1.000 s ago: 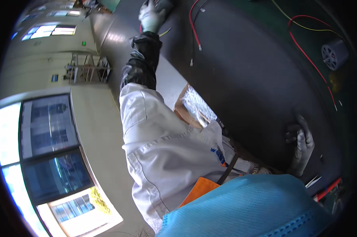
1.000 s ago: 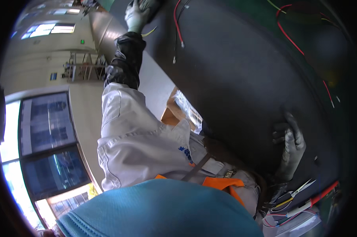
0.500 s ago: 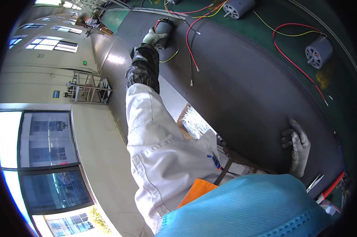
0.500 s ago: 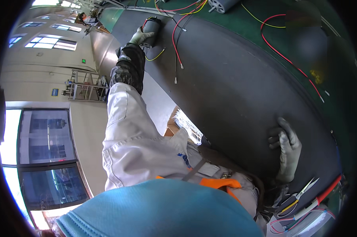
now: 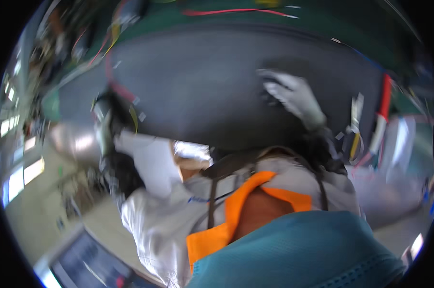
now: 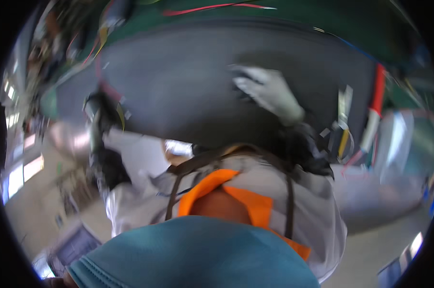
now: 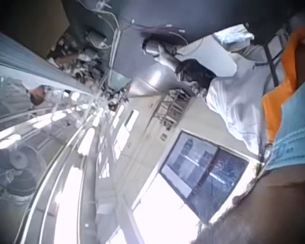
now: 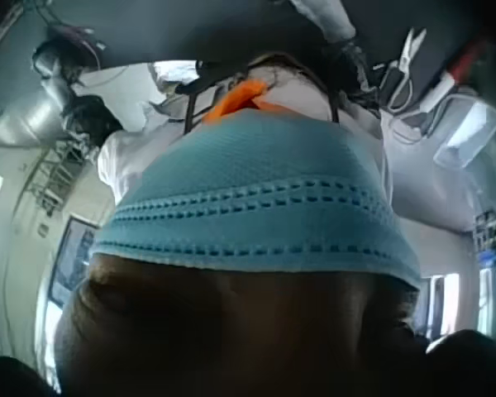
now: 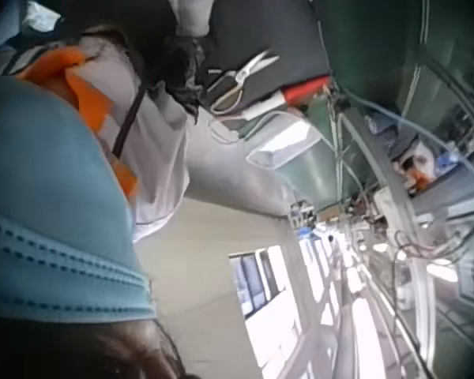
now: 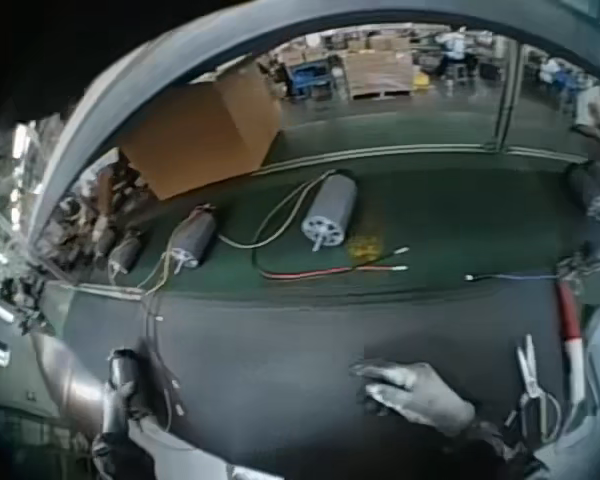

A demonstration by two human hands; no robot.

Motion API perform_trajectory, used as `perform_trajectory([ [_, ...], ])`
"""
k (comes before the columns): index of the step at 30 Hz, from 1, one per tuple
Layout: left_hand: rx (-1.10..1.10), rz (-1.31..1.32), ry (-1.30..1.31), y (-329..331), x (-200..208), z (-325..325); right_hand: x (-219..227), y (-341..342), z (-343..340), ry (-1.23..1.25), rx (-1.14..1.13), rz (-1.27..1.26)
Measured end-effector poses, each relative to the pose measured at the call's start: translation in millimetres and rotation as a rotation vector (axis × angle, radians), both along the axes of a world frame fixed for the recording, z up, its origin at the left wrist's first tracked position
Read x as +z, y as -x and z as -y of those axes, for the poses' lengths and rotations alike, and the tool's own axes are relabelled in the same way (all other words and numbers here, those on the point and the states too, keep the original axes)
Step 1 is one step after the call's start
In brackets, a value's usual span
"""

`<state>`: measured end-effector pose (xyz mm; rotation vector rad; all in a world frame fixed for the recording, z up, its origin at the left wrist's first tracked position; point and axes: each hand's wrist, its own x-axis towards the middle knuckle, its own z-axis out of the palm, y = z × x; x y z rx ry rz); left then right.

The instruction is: Connecting wires and assembling internal components of electric motors on a production line.

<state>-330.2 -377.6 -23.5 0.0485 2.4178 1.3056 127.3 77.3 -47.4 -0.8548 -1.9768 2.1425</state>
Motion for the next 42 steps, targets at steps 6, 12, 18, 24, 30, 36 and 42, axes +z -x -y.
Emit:
perform_trajectory([
  [6,-0.049,-0.244,0.086,-133,20,-58,9,0,-1,0.169,-0.035,-0.118],
  [12,-0.417,-0.458,0.381,-266,47,-164,22,5,-3,0.123,-0.073,-0.114],
  [18,-0.842,-0.61,0.435,-305,57,-258,36,-5,-10,0.111,-0.606,-0.338],
  [24,-1.139,-0.841,0.186,-333,50,-382,44,-58,-48,-0.444,-0.965,-0.405],
  [30,-1.34,-0.832,0.127,-373,60,-467,45,-78,-75,-0.429,-1.077,-0.468],
  [36,-1.238,-0.744,0.049,-369,55,-546,50,-81,-82,-0.548,-1.398,-0.474],
  [42,-1.07,-0.595,0.053,-351,40,-682,45,-65,-66,-0.547,-1.234,-0.482],
])
